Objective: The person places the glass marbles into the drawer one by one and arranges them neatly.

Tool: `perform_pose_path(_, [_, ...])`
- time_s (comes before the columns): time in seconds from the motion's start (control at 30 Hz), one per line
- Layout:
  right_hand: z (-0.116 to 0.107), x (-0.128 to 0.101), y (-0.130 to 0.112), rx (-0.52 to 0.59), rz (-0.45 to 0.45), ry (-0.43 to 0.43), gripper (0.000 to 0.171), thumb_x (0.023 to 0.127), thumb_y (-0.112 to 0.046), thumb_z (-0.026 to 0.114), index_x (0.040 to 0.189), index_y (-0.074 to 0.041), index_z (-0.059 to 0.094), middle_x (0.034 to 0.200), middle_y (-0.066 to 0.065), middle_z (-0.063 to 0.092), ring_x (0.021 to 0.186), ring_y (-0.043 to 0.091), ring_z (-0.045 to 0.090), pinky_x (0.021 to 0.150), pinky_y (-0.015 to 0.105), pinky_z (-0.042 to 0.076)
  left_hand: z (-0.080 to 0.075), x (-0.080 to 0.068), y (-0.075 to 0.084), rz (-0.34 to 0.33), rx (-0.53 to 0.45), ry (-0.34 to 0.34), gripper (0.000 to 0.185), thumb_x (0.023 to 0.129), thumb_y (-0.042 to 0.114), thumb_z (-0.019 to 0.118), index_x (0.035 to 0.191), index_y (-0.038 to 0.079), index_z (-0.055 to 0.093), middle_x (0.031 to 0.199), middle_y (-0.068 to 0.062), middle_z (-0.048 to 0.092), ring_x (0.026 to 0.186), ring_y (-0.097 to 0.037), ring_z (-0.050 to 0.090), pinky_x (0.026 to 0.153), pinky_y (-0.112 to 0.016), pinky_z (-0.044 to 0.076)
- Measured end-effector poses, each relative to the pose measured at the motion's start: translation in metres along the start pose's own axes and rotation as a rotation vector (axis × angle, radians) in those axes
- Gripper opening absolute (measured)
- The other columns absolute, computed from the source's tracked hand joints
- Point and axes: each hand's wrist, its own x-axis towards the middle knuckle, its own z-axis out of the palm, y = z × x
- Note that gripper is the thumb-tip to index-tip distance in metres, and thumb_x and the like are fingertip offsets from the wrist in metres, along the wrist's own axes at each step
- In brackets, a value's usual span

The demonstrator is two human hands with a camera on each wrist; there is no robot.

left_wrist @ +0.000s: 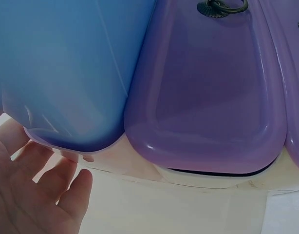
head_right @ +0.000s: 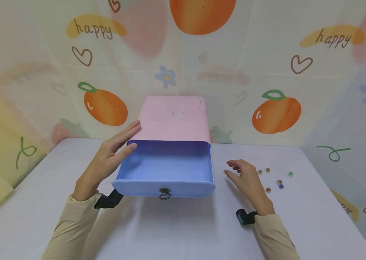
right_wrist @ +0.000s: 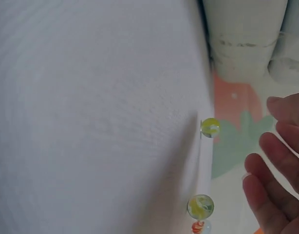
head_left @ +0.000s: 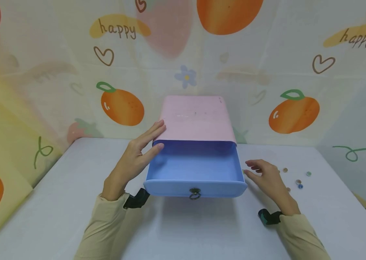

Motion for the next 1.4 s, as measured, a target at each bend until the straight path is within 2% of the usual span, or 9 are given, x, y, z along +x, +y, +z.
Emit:
perform_pose_path(0.43, [0.002,0.013,0.008,-0.045,0.088,-0.163,0.036,0.092,-0.014,0.068,0.122,0.006,0.064,0.116,0.027,0.068,0.103,0.044,0.066,0.089,0.056,0.056,0.0,0.0,0.0,-0.02,0.007,-0.001,0.053,0.098,0.012,0.059,0.149,0.014,0.046,0.16,0.0,0.036,0.151,-0.016,0.029,0.122,-0.05,0.029])
perform_pose_path(0.8, [0.005,0.022,0.008,-0.063,0.152,-0.265,0.037,0.093,-0.017,0.065,0.121,0.007,0.064,0.118,0.028,0.067,0.106,0.044,0.064,0.09,0.056,0.056,-0.001,0.001,0.001,-0.014,0.002,0.0,0.053,0.097,0.011,0.06,0.149,0.013,0.046,0.16,0.0,0.037,0.151,-0.015,0.029,0.122,-0.048,0.028])
perform_pose_path(1.0, [0.006,0.025,0.008,-0.065,0.15,-0.316,0.033,0.091,-0.011,0.066,0.117,0.01,0.066,0.114,0.028,0.068,0.101,0.041,0.066,0.088,0.054,0.057,-0.001,0.001,0.001,-0.02,-0.004,-0.003,0.053,0.097,0.012,0.06,0.149,0.014,0.046,0.16,0.001,0.037,0.151,-0.014,0.029,0.122,-0.047,0.028])
perform_pose_path(1.23, [0.007,0.026,0.011,-0.08,0.083,-0.324,0.028,0.087,-0.005,0.067,0.109,0.012,0.068,0.104,0.028,0.069,0.092,0.038,0.065,0.084,0.053,0.057,-0.001,0.001,0.002,-0.016,-0.007,-0.003,0.053,0.097,0.011,0.06,0.149,0.013,0.046,0.16,0.0,0.037,0.151,-0.015,0.029,0.122,-0.048,0.028])
perform_pose_path(1.4, [0.008,0.025,0.01,-0.087,0.098,-0.343,0.026,0.088,-0.006,0.067,0.108,0.011,0.069,0.105,0.027,0.07,0.095,0.039,0.066,0.087,0.054,0.056,-0.001,0.001,0.001,-0.019,-0.006,-0.006,0.053,0.097,0.011,0.06,0.149,0.013,0.046,0.16,-0.001,0.037,0.151,-0.015,0.029,0.122,-0.048,0.028])
